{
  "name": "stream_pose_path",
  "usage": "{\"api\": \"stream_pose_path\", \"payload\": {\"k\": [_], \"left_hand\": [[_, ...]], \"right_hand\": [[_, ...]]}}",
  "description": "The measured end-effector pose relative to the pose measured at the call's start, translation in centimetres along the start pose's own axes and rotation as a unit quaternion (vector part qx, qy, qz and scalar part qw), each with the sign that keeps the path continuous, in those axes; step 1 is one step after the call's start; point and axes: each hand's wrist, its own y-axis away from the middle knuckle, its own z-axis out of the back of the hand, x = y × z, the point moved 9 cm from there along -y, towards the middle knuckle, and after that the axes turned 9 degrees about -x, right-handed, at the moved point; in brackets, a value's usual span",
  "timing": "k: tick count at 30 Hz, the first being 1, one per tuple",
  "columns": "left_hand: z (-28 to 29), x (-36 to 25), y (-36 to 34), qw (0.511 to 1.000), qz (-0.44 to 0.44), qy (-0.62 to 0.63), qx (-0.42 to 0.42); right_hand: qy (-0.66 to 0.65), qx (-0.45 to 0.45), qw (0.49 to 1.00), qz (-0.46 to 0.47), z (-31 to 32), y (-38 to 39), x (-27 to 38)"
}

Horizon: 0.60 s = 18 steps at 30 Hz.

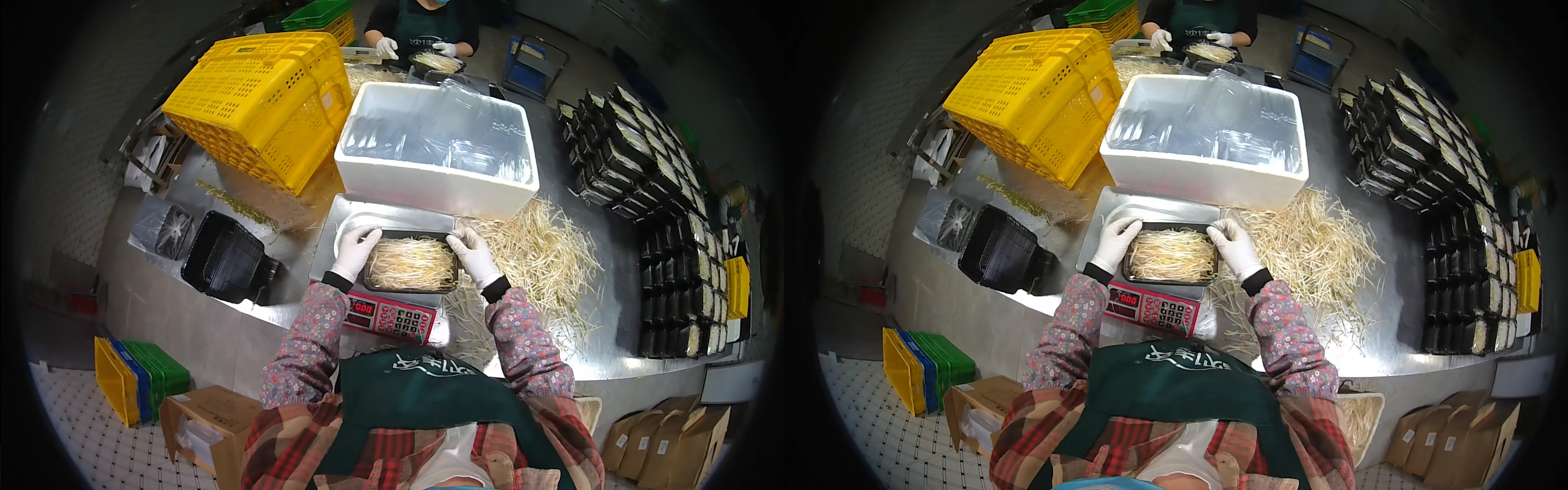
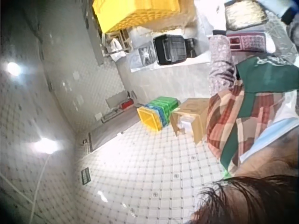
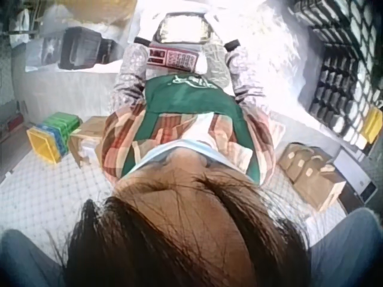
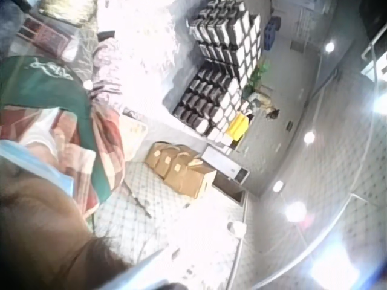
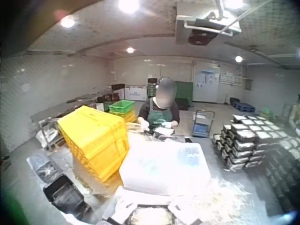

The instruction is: The person repeatedly scoops bean sprouts from a large pile on a stainless steel table, places them into a black plastic container on a digital scale, and then moves the filled container to a stack of similar containers. The person wears gloves and an apron.

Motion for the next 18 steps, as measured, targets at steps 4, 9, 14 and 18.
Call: {"api": "stream_pose_path", "payload": {"k": [4, 9, 14, 18], "left_hand": [[0.3, 1.1, -0.2, 0.997, 0.061, 0.047, 0.032], [0.9, 2.2, 1.2, 0.974, 0.171, 0.119, 0.084], [0.4, 1.9, 1.7, 0.951, 0.157, 0.240, 0.114], [0.9, 2.2, 1.6, 0.972, 0.127, 0.186, 0.064]], "right_hand": [[-0.049, 0.011, 0.990, -0.129, -0.6, 0.6, 0.1], [-0.129, -0.020, 0.986, -0.101, -1.3, 0.5, -1.1], [-0.253, -0.006, 0.960, -0.121, -2.2, 0.0, -1.9], [-0.236, -0.005, 0.968, -0.087, -2.2, -0.3, -1.3]]}}
